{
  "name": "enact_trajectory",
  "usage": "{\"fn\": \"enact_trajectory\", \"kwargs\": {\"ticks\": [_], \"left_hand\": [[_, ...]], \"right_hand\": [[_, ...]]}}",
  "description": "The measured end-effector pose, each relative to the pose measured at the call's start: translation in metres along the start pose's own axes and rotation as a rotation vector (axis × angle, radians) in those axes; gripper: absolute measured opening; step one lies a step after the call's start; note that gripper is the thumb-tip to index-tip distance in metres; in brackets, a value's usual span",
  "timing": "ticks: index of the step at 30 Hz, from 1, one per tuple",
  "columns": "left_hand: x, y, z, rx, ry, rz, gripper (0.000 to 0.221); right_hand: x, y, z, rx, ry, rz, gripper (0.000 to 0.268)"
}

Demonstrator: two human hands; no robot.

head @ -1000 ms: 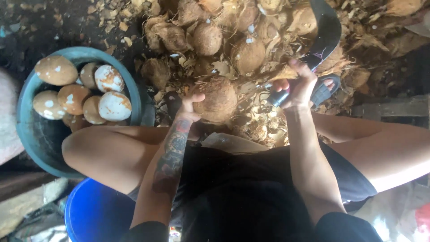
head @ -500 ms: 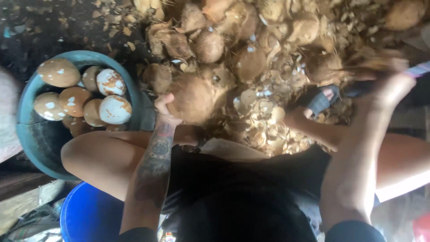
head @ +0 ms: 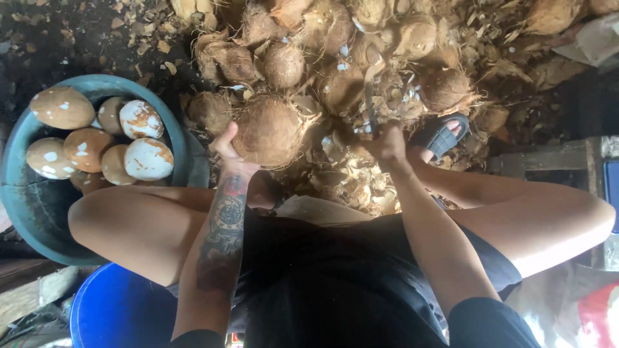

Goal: Peeling the outer fibrous husk from a coconut using a curved knife.

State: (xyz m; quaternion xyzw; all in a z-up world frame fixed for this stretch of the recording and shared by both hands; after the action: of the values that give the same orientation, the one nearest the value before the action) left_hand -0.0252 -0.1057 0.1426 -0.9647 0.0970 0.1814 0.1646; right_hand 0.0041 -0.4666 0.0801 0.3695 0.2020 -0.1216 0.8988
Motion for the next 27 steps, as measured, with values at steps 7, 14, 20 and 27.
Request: {"fn": "enact_trajectory", "kwargs": {"ticks": [7, 14, 20, 27], "left_hand": [[-0.007, 0.0, -0.004, 0.203, -0.189, 0.008, 0.049], [-0.019, 0.023, -0.068, -0.036, -0.063, 0.054, 0.064], [-0.008, 0.018, -0.017, 0.172, -0.174, 0.058, 0.071], [0.004, 0.028, 0.04, 0.304, -0.31, 0.165, 0.058]], "right_hand": [[-0.087, 0.132, 0.053, 0.226, 0.038, 0.198, 0.038], [-0.163, 0.168, 0.015, 0.9, 0.366, 0.742, 0.018], [-0.253, 0.269, 0.084, 0.748, 0.377, 1.224, 0.001], [-0.192, 0.17, -0.016, 0.292, 0.575, 0.211, 0.007]]}}
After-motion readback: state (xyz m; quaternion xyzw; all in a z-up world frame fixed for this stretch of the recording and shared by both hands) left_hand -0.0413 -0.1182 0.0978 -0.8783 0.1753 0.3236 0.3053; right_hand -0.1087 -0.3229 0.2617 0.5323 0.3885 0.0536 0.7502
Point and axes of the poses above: each hand's wrist, its own x-axis towards the middle knuckle, its own z-axis out of the back of the hand, y = z × x, the point moved 10 cm from there along x, towards the middle knuckle, and after that the axes turned 8 degrees about y, right-handed, at the moved point
